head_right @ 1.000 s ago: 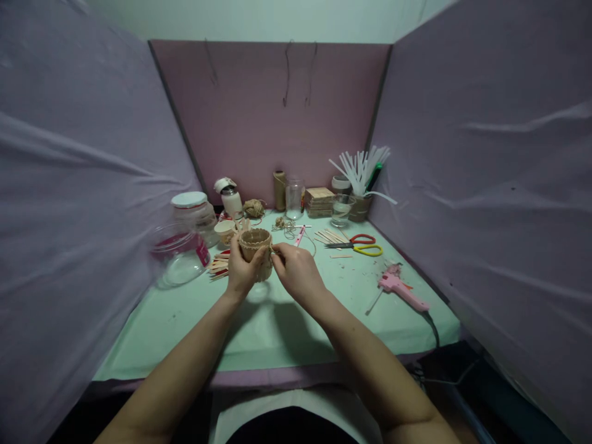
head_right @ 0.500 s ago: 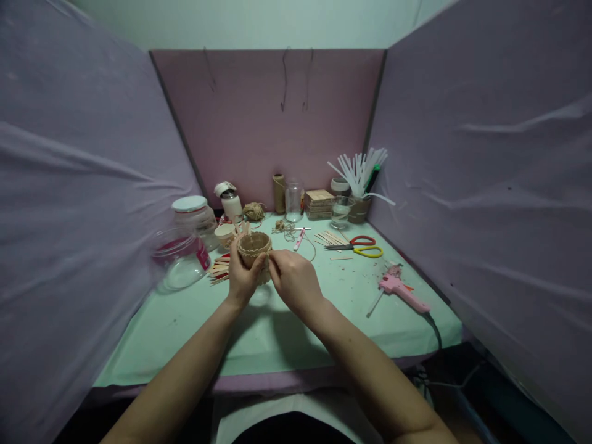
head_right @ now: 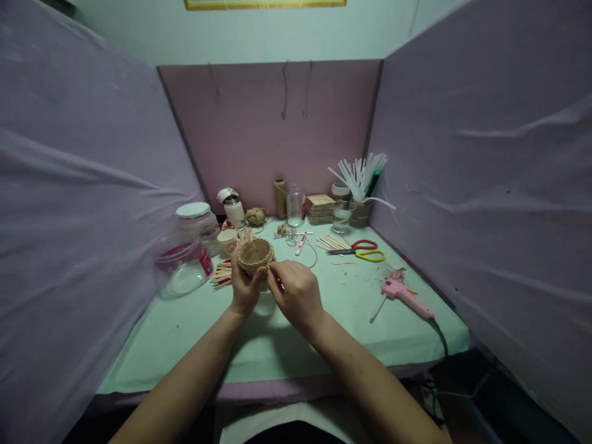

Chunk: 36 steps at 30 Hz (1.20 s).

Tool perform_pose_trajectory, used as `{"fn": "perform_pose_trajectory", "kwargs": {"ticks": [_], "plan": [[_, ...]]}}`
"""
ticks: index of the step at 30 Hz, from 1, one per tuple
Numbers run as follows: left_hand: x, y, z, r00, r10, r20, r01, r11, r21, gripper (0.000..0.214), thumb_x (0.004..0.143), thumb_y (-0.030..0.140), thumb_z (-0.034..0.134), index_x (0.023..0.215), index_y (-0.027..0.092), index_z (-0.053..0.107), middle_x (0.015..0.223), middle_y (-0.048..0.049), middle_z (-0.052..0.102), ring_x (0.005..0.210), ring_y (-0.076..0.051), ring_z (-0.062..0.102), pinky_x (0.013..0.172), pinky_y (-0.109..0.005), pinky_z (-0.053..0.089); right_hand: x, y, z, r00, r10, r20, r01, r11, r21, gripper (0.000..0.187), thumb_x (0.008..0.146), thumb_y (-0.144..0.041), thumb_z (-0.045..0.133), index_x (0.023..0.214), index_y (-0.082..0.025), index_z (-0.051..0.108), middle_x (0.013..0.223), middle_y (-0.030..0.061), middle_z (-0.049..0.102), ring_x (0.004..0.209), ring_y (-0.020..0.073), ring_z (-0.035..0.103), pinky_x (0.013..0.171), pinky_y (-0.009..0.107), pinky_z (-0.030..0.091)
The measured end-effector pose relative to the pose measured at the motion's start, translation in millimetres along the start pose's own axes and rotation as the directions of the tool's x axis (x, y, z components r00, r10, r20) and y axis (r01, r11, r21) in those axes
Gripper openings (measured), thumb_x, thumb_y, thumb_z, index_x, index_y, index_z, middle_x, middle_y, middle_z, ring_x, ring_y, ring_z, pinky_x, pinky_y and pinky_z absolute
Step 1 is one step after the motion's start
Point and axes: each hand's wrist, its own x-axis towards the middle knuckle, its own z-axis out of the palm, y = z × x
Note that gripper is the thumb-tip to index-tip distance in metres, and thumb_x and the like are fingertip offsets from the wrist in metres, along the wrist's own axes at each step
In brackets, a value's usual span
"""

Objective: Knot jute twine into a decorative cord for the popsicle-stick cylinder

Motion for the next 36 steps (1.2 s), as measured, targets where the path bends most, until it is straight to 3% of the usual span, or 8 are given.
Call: {"fn": "perform_pose_trajectory", "kwargs": {"ticks": [23,31,36], "plan": [[-4.5,0.1,4.5,0.993,-0.105,0.055,0.102,0.994,0.047,0.071,0.072,0.054,0.063,0.129,0.018,0.039,0.127,-0.0151,0.05,0.118,-0.027,0.05,0.102,-0.04,0.037,-8.1,15.6,9.5,0.997,0.081,-0.001,-0.081,0.994,0.069,0.016,0.088,-0.024,0.048,0.084,-0.018,0.061,0.071,0.005,0.063,0.067,0.0146,0.057,0.066,0.027,0.045],[-4.3,-7.4,5.8,0.988,-0.142,0.066,0.141,0.99,0.02,0.07,0.07,0.044,0.069,0.126,0.018,0.035,0.123,-0.0137,0.05,0.113,-0.024,0.052,0.099,-0.038,0.039,-10.3,22.1,16.9,0.986,0.166,-0.028,-0.157,0.967,0.198,0.014,0.086,-0.025,0.05,0.083,-0.017,0.063,0.073,0.004,0.064,0.066,0.0131,0.056,0.065,0.025,0.046],[-0.2,-9.1,7.3,0.975,-0.211,0.069,0.205,0.975,0.089,0.072,0.064,0.038,0.073,0.123,0.019,0.035,0.122,-0.0126,0.048,0.112,-0.023,0.052,0.098,-0.038,0.04,-11.0,35.2,20.6,0.963,0.268,-0.032,-0.251,0.933,0.258,0.016,0.085,-0.026,0.051,0.083,-0.017,0.064,0.075,0.0035,0.066,0.063,0.0117,0.055,0.062,0.023,0.045]]}}
